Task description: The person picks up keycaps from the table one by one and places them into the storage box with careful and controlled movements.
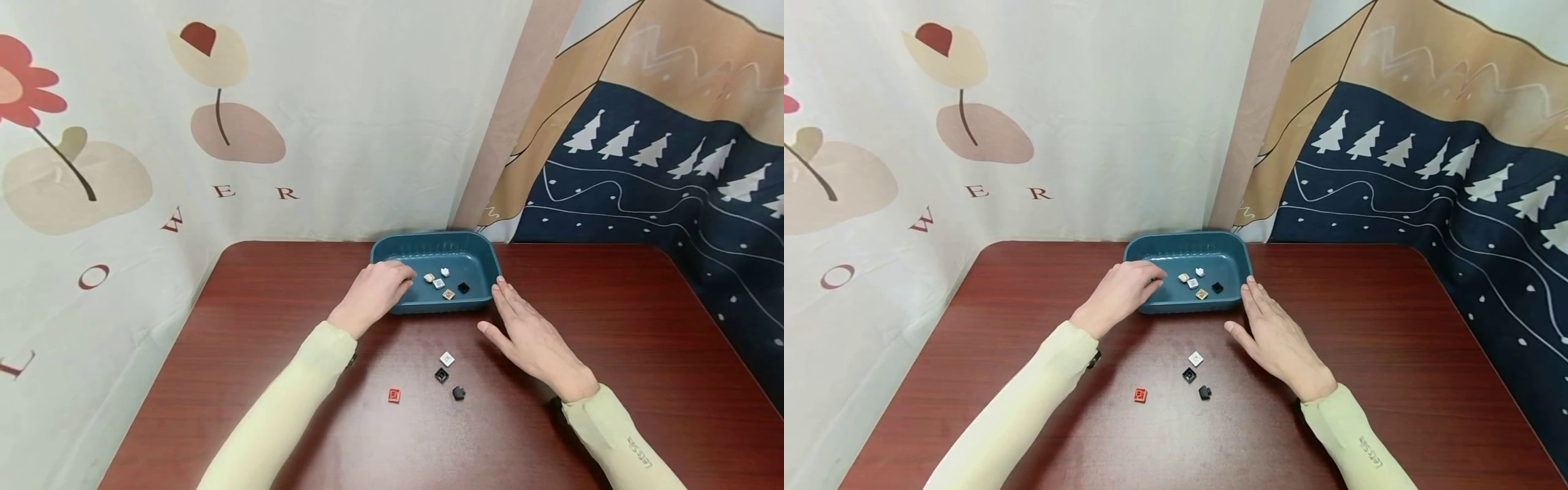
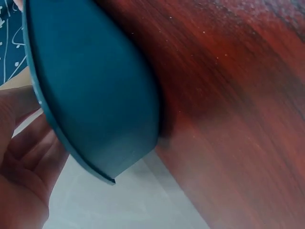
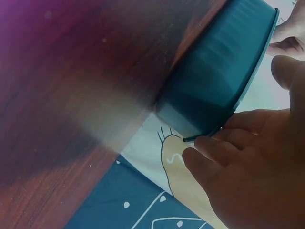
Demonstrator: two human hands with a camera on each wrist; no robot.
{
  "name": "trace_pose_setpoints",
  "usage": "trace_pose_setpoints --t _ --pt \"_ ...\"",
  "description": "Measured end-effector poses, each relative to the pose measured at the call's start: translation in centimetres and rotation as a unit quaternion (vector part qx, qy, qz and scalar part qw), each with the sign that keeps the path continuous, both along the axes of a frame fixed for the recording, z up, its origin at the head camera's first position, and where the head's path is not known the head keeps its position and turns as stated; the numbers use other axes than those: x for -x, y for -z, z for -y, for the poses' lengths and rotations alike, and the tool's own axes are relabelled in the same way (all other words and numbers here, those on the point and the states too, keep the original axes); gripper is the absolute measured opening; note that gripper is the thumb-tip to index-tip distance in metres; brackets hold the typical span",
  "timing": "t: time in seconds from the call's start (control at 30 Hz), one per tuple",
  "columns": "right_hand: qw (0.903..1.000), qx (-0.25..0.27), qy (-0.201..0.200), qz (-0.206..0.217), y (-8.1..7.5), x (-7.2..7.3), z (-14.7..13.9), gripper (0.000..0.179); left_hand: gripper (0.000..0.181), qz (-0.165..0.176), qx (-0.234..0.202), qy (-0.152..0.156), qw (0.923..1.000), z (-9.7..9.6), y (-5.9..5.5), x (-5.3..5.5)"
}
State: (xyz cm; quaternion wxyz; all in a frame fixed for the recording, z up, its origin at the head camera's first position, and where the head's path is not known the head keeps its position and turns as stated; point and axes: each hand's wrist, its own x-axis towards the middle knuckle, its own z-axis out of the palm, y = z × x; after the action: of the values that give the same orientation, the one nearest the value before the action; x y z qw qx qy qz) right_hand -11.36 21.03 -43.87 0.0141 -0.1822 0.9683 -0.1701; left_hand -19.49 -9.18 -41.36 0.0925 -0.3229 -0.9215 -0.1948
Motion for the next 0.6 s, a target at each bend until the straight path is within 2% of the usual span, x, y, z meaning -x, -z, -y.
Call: trace_pose_setpoints --t 0.2,0.43,0.6 --pt "1.0 0.001 -0.002 -0.003 0.14 0.04 0.14 0.088 0.013 0.017 0.017 -0.012 0.9996 -0.3 0.56 0.45" --pt "1.0 -0.002 -0.003 -0.004 0.21 0.01 0.14 0.086 0.017 0.026 0.031 -0.005 0.9992 -0.54 0.96 0.77" --pt "1.0 -0.002 -0.001 -0.001 0.08 -0.03 -0.07 0.087 0.019 0.034 0.034 -0.012 0.9988 -0.83 1.05 0.94"
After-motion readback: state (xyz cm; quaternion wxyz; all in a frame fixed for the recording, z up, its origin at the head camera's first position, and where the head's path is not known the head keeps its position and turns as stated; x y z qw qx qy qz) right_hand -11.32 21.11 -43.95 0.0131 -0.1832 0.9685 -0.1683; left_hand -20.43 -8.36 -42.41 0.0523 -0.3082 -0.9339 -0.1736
